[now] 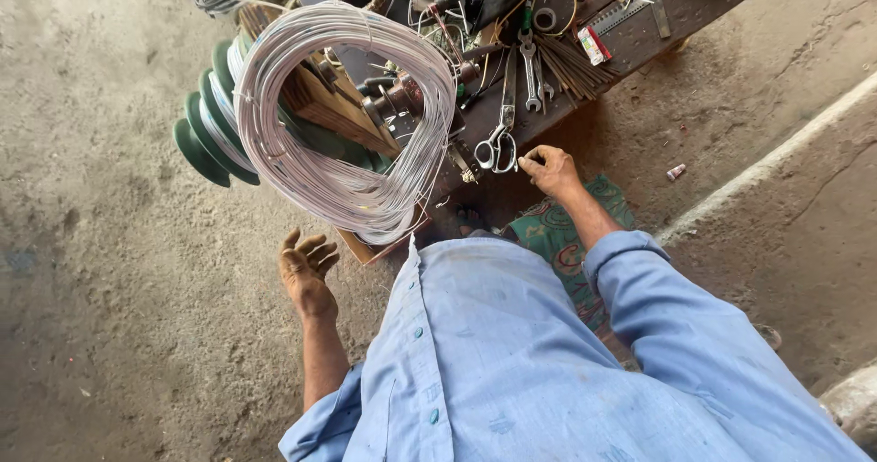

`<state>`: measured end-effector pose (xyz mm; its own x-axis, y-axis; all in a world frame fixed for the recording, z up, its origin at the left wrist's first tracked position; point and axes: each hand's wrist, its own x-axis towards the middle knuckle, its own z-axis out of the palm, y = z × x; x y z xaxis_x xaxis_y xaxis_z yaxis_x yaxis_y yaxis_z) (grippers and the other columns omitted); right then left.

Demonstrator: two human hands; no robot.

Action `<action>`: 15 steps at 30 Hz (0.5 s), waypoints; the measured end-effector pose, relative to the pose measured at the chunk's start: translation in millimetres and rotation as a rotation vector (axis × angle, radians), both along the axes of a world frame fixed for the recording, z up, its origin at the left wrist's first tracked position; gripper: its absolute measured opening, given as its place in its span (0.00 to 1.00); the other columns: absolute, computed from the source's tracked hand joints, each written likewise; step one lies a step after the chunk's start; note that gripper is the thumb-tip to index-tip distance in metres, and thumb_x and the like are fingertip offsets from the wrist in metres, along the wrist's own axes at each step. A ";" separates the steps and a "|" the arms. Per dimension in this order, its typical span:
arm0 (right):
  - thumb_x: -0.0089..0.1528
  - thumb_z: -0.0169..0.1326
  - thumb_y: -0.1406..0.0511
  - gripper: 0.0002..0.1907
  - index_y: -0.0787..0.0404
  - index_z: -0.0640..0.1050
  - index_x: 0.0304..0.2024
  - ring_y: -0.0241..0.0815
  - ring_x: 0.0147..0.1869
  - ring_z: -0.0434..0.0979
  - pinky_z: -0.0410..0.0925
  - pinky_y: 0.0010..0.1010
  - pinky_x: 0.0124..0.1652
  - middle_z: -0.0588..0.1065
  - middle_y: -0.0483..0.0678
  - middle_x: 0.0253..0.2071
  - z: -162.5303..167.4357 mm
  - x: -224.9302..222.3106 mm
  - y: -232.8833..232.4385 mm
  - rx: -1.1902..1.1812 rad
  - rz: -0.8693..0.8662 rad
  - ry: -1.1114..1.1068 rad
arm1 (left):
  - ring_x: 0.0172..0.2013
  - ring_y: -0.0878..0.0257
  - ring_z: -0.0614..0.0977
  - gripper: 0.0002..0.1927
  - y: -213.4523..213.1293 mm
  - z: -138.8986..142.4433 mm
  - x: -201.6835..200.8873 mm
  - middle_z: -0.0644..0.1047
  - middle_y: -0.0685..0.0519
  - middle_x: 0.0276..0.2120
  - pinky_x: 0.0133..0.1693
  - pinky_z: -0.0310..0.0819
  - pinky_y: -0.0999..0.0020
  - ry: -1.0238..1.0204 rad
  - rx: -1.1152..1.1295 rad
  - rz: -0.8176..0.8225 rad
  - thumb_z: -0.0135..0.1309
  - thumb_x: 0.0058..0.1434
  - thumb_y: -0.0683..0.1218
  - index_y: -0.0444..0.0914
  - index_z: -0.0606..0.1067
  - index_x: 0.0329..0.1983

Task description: The person winds white wire from a large green reel onto a smaller handheld spool using a manual winding machine. They then cut the wire, tie it with a zip tie, and place the finished coil on the table. Finally, they gather metal rods and dip them into a bucket of liquid.

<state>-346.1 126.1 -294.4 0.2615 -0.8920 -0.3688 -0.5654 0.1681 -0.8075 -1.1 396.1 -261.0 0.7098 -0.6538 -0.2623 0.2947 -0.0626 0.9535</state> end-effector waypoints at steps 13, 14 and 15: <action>0.64 0.60 0.62 0.11 0.65 0.81 0.37 0.33 0.27 0.75 0.70 0.26 0.29 0.77 0.45 0.27 -8.5 -35.8 23.0 -0.010 -0.158 -0.052 | 0.40 0.60 0.82 0.38 8.3 -39.4 -17.2 0.78 0.48 0.43 0.42 0.80 0.62 0.207 0.235 -0.097 0.39 0.67 0.70 0.37 0.64 0.66; 0.65 0.60 0.62 0.11 0.65 0.80 0.37 0.33 0.27 0.75 0.70 0.26 0.29 0.77 0.44 0.28 -7.8 -39.7 18.1 -0.012 -0.174 -0.076 | 0.40 0.61 0.82 0.38 10.2 -42.7 -22.2 0.78 0.48 0.43 0.41 0.80 0.63 0.244 0.269 -0.093 0.39 0.68 0.70 0.37 0.64 0.66; 0.65 0.60 0.62 0.10 0.64 0.80 0.38 0.33 0.27 0.75 0.70 0.26 0.29 0.77 0.44 0.28 -6.4 -43.2 11.0 -0.012 -0.188 -0.098 | 0.39 0.61 0.82 0.38 10.9 -46.0 -26.3 0.78 0.48 0.42 0.40 0.80 0.63 0.254 0.286 -0.099 0.39 0.68 0.70 0.36 0.64 0.66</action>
